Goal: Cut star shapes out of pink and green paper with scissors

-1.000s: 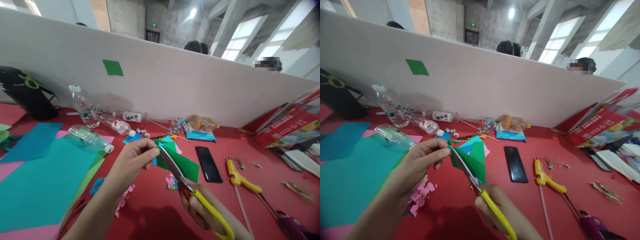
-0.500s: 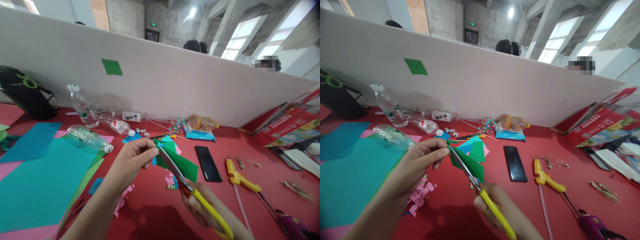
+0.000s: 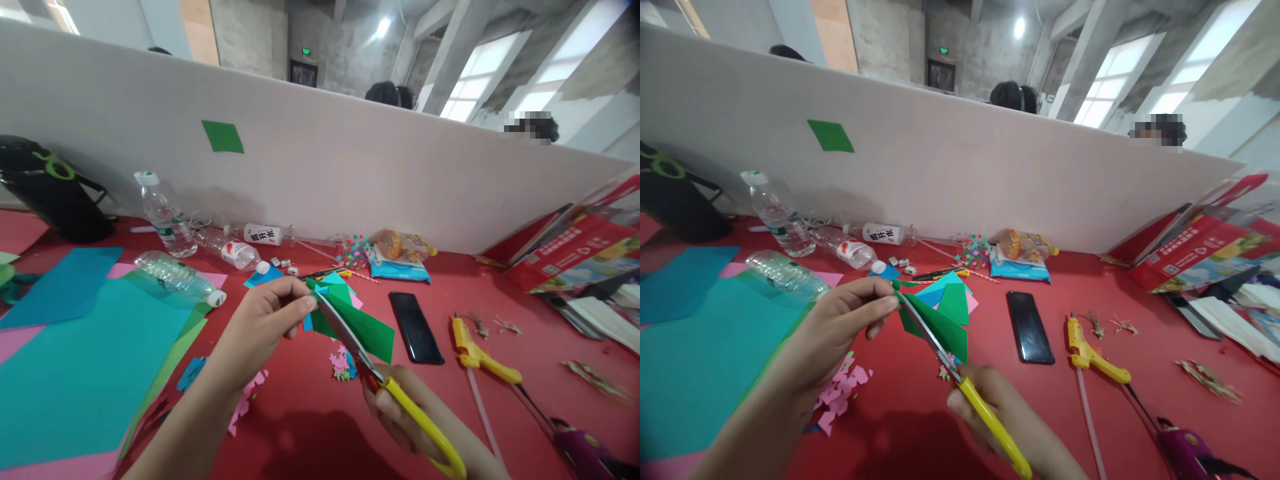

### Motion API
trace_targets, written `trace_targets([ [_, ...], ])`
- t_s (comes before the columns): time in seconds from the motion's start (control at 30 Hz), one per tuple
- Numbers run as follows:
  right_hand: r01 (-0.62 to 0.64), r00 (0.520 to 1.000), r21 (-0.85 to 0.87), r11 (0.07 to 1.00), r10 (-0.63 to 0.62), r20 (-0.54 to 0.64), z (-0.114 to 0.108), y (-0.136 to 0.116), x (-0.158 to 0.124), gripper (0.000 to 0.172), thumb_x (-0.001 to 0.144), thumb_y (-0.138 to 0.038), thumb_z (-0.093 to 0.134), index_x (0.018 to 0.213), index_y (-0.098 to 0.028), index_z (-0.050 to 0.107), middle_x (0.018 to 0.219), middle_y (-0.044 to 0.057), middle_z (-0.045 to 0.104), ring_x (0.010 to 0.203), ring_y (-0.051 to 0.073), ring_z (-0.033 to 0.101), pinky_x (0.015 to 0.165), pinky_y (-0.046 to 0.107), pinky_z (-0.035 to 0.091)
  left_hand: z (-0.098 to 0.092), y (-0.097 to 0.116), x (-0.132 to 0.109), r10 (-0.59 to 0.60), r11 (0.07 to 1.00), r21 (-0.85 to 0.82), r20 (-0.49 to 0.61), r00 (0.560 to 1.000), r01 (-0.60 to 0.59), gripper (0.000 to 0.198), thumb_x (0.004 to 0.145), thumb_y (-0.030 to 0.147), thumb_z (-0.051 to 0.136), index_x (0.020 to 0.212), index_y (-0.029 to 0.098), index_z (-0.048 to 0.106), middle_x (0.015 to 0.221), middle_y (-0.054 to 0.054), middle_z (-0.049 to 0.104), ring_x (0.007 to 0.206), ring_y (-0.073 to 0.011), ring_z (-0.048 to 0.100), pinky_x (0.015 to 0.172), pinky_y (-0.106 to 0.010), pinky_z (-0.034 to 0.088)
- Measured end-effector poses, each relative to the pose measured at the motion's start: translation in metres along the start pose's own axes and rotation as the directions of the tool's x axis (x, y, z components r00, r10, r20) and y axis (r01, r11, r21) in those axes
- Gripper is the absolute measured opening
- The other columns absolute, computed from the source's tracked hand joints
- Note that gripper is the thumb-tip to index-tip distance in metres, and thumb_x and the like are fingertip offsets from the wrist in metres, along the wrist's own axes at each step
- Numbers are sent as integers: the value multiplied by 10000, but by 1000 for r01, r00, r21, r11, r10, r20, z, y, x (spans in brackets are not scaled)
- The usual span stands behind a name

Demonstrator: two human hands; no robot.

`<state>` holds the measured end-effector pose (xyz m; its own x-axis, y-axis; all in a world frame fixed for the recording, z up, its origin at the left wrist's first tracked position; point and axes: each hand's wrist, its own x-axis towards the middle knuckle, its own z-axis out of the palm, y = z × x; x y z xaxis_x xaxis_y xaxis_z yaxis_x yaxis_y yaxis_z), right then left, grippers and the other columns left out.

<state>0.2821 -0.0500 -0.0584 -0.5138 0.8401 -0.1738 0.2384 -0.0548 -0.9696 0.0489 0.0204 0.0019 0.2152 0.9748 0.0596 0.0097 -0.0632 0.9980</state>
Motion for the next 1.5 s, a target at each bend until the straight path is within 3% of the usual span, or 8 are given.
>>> trace_targets([
  [0.23,-105,994,61,993,105,-7,-1,-2,-1,632,805,-848,438,775,-216,423,483,-107,358,363,44,273,344,172,221,0,-2,0,-2,1000,7,-23,1000,2,178,812,314,654,680,209,596,555,63,465,502,-90,428,531,-243,370],
  [0.53,-118,993,132,984,116,27,-1,-7,2,614,802,-822,491,715,-220,411,433,-122,338,345,36,238,343,171,194,-3,-3,2,66,994,96,-81,995,-58,102,814,264,653,730,215,623,664,46,517,589,-107,444,551,-235,371],
  [0.7,-90,996,105,990,91,-6,5,-4,-1,641,807,-842,445,745,-204,463,442,-100,382,359,54,255,362,185,192,0,-6,2,186,979,112,-134,973,-172,128,794,250,672,686,209,617,849,-7,590,855,-172,553,764,-282,443],
  [0.83,-52,994,128,990,63,-85,12,-1,-3,592,863,-776,458,809,-188,500,505,-81,412,407,61,295,391,189,201,5,-8,2,161,986,-23,-173,972,-168,94,766,214,698,691,212,642,1071,-34,639,1071,-205,570,899,-300,437],
  [0.97,-39,992,163,986,58,-112,16,-4,-3,624,836,-805,464,833,-183,513,499,-92,401,392,55,277,393,191,214,9,-9,3,130,980,-126,-173,976,-153,109,739,195,710,660,214,639,972,-10,650,904,-164,580,781,-265,456],
  [1.13,-27,995,111,993,38,-97,12,-8,-2,619,844,-798,456,784,-184,514,502,-74,428,404,61,306,406,197,245,10,-11,1,93,987,-117,-129,987,-108,72,798,229,697,734,230,662,756,29,566,726,-127,495,666,-241,410],
  [1.27,-38,998,103,994,42,-39,10,-2,-2,604,872,-776,431,796,-183,516,483,-79,414,393,61,307,393,189,246,11,-14,1,70,988,-124,-128,989,-86,71,819,228,686,752,230,661,735,32,546,699,-122,461,635,-242,384],
  [1.5,-74,990,177,981,94,-106,21,-1,2,617,831,-824,429,738,-215,459,430,-105,376,352,52,251,362,180,204,12,-21,2,70,984,-153,-120,990,-89,98,847,244,678,754,226,656,732,34,563,699,-117,470,651,-244,384],
])
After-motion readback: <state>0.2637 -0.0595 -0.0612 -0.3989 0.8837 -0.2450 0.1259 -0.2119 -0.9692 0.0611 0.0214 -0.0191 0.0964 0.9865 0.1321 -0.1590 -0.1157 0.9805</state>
